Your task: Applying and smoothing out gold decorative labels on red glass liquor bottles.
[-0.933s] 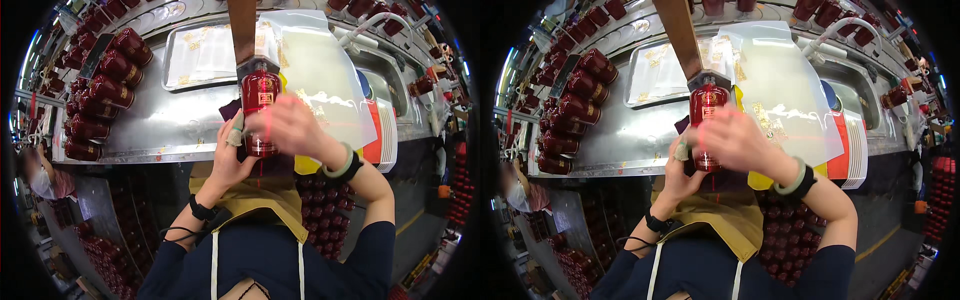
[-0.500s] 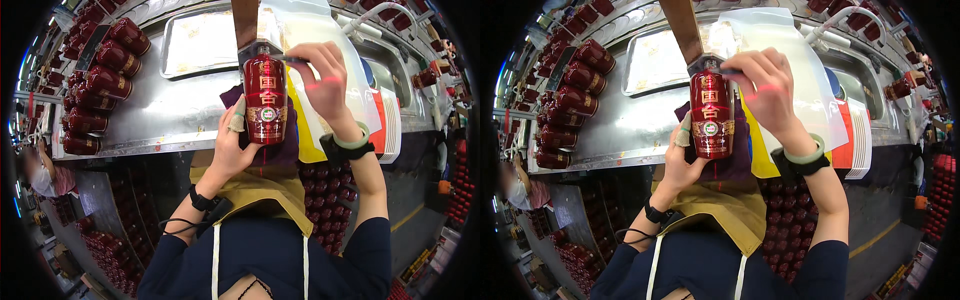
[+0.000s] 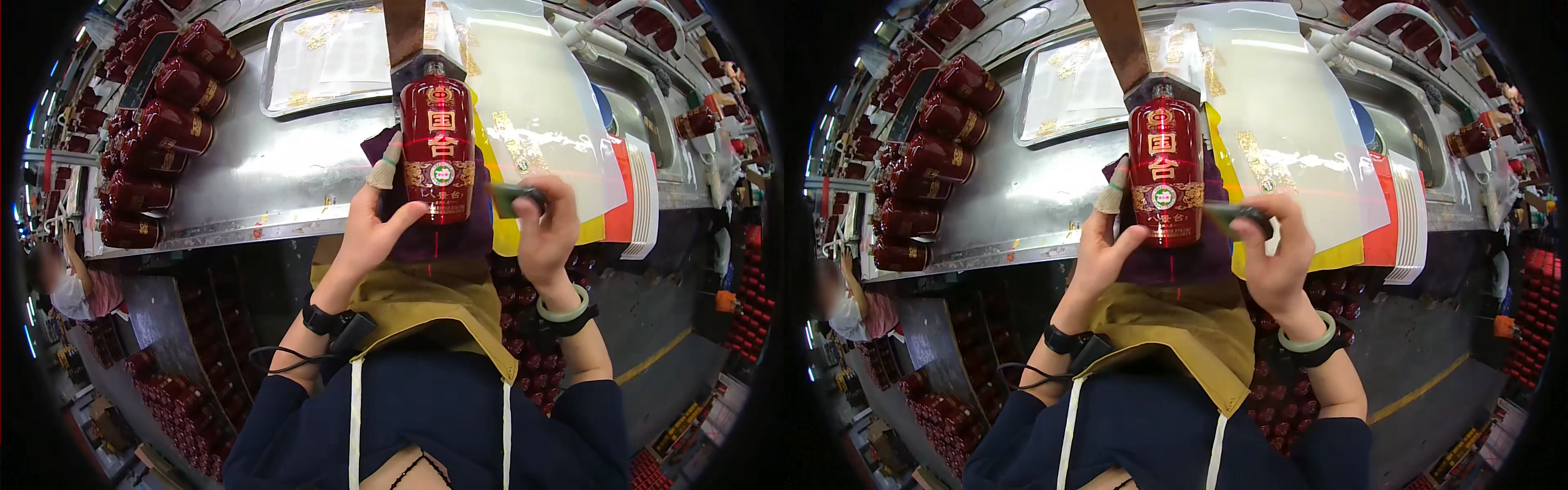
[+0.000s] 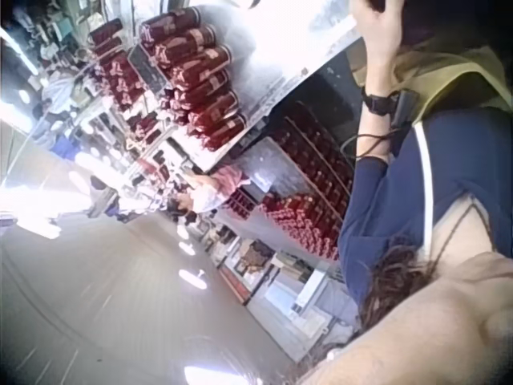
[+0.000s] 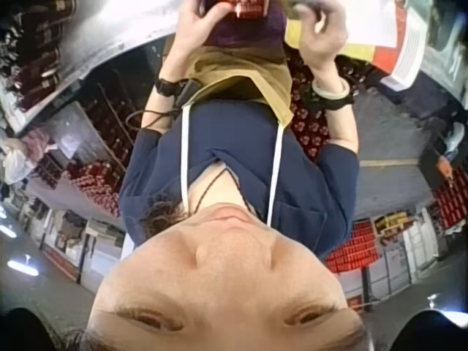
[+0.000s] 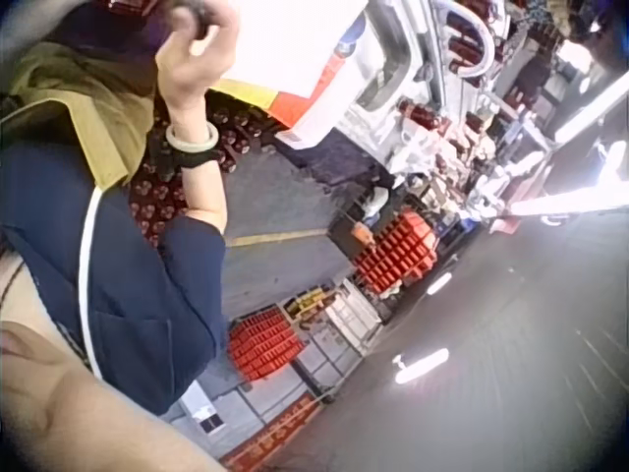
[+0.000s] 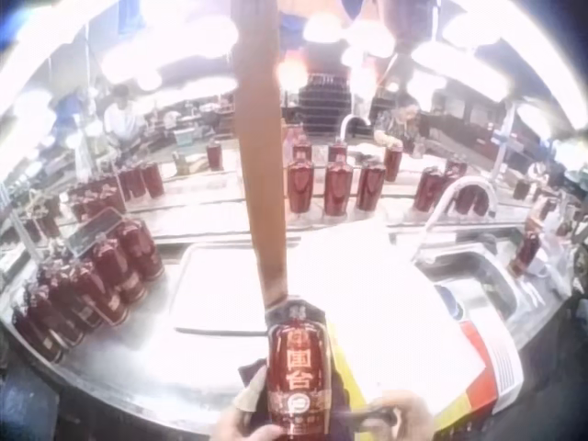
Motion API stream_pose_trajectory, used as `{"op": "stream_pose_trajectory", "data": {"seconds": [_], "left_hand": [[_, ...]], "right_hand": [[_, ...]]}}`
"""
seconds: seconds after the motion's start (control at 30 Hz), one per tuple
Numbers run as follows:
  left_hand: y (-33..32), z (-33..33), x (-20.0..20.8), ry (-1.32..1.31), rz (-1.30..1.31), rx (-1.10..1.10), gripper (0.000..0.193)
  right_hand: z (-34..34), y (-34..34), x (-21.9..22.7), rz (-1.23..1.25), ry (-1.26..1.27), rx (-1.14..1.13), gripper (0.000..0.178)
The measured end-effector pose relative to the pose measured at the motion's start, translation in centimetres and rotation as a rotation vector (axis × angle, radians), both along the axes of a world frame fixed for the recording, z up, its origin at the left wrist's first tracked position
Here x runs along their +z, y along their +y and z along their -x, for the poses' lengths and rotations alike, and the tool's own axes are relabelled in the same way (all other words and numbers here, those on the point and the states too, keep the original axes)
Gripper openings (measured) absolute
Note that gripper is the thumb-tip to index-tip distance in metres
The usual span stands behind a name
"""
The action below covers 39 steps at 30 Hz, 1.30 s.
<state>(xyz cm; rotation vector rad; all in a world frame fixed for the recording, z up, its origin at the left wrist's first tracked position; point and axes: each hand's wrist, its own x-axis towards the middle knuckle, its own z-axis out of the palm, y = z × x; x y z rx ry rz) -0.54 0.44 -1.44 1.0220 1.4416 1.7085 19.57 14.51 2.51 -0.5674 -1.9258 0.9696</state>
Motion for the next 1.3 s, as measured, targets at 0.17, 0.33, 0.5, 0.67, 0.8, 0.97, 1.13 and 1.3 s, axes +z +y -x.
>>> {"op": "stream_pose_trajectory", "data": {"seconds": [0.17, 0.33, 0.5, 0.67, 0.8, 0.97, 1.13, 1.3], "left_hand": [[0.4, -0.4, 0.0, -0.005, 0.042, 0.017, 0.077], [0.1, -0.6, -0.2, 0.087, 0.066, 0.011, 0.077], [-0.3, 0.0, -1.1, -0.008, -0.003, -0.038, 0.098], [0.0, -0.2, -0.8, 0.470, 0.137, 0.049, 0.109], [0.2, -0.7, 0.5, 0.595, 0.077, 0.125, 0.088], [0.3, -1.1, 1.2, 0.739, 0.048, 0.173, 0.091], [0.1, -1.6, 1.3, 0.712, 0.097, 0.236, 0.086], [0.4, -1.7, 1.9, 0.739, -0.007, 0.258, 0.084]], "right_hand": [[0.9, 0.6, 1.1, 0.313, 0.101, -0.105, 0.026], [1.7, 0.7, 1.2, 0.298, 0.074, -0.084, 0.028], [2.3, 0.2, 2.0, 0.010, -0.051, -0.029, 0.033], [2.6, -0.3, 4.2, -0.422, -0.229, 0.173, 0.034], [2.5, -0.3, 4.7, -0.424, -0.341, 0.282, 0.034], [2.9, -0.3, 4.9, -0.414, -0.332, 0.236, 0.036], [2.9, -0.3, 4.8, -0.429, -0.334, 0.248, 0.038], [3.2, 0.2, 4.3, -0.419, -0.242, 0.100, 0.037]]}}
